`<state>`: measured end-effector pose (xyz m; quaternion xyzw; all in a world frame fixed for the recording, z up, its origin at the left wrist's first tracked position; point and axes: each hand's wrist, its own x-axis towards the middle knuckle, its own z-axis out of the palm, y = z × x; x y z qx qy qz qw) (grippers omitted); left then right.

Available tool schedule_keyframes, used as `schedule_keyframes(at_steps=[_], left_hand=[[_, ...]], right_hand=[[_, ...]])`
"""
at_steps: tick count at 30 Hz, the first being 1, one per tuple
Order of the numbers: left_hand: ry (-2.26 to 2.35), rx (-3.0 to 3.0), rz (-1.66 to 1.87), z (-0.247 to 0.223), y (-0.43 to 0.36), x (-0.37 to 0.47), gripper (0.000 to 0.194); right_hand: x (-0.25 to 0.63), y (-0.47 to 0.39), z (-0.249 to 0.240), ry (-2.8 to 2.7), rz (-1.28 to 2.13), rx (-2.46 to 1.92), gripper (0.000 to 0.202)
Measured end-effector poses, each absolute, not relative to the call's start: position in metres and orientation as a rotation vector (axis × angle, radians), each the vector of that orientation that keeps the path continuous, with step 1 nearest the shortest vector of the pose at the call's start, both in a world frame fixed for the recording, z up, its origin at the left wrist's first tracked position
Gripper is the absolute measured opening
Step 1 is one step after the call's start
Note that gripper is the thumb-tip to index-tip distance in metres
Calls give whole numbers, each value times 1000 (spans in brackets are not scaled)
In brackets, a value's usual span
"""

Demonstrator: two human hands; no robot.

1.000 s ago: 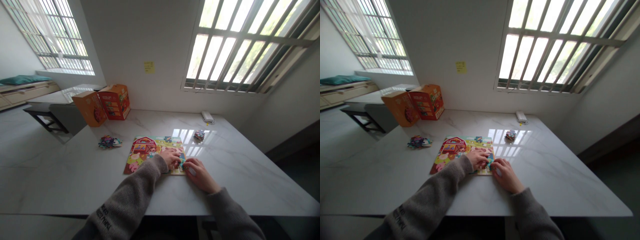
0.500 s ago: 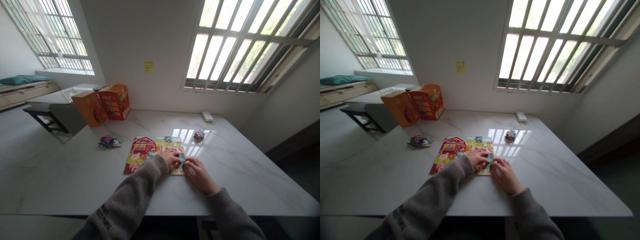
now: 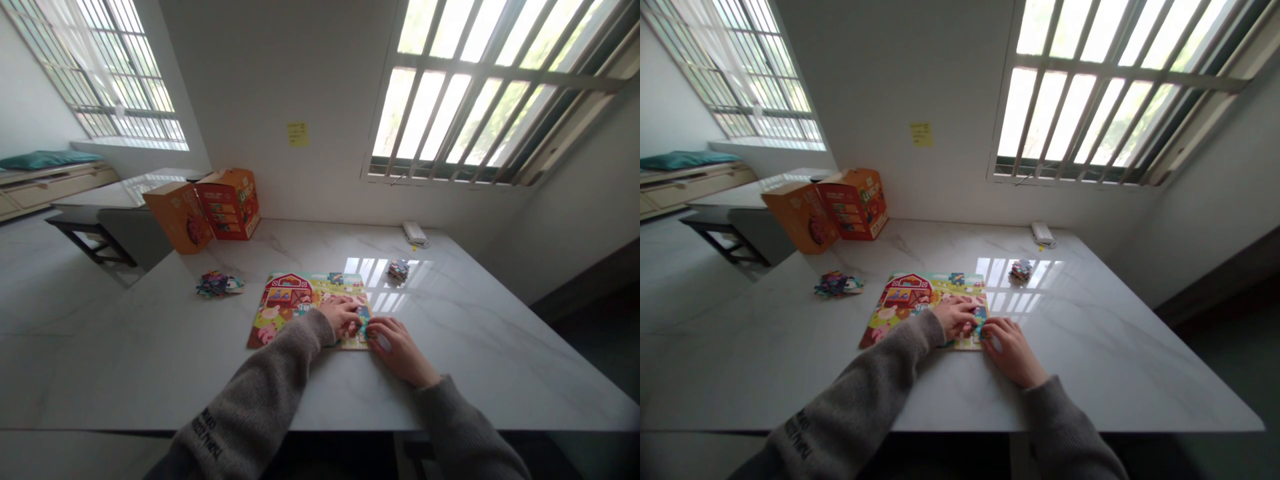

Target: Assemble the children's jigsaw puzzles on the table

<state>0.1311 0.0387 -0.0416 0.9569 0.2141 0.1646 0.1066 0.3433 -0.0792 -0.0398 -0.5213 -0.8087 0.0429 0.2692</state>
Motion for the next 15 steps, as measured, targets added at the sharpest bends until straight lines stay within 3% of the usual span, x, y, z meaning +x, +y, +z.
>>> schedule_keyframes(at_steps=[5,11,15], left_hand=[[544,2811,510,-40,39,131,22],[531,2726,591,-46,40,136,21],[632,2696,632,-52,40,139,20]], right_hand=[[346,-77,-44,-2141,136,-1402,15],[351,-76,-43,-2067,193,-1418,29],[353,-81,-38,-2097,244,-1412,24]])
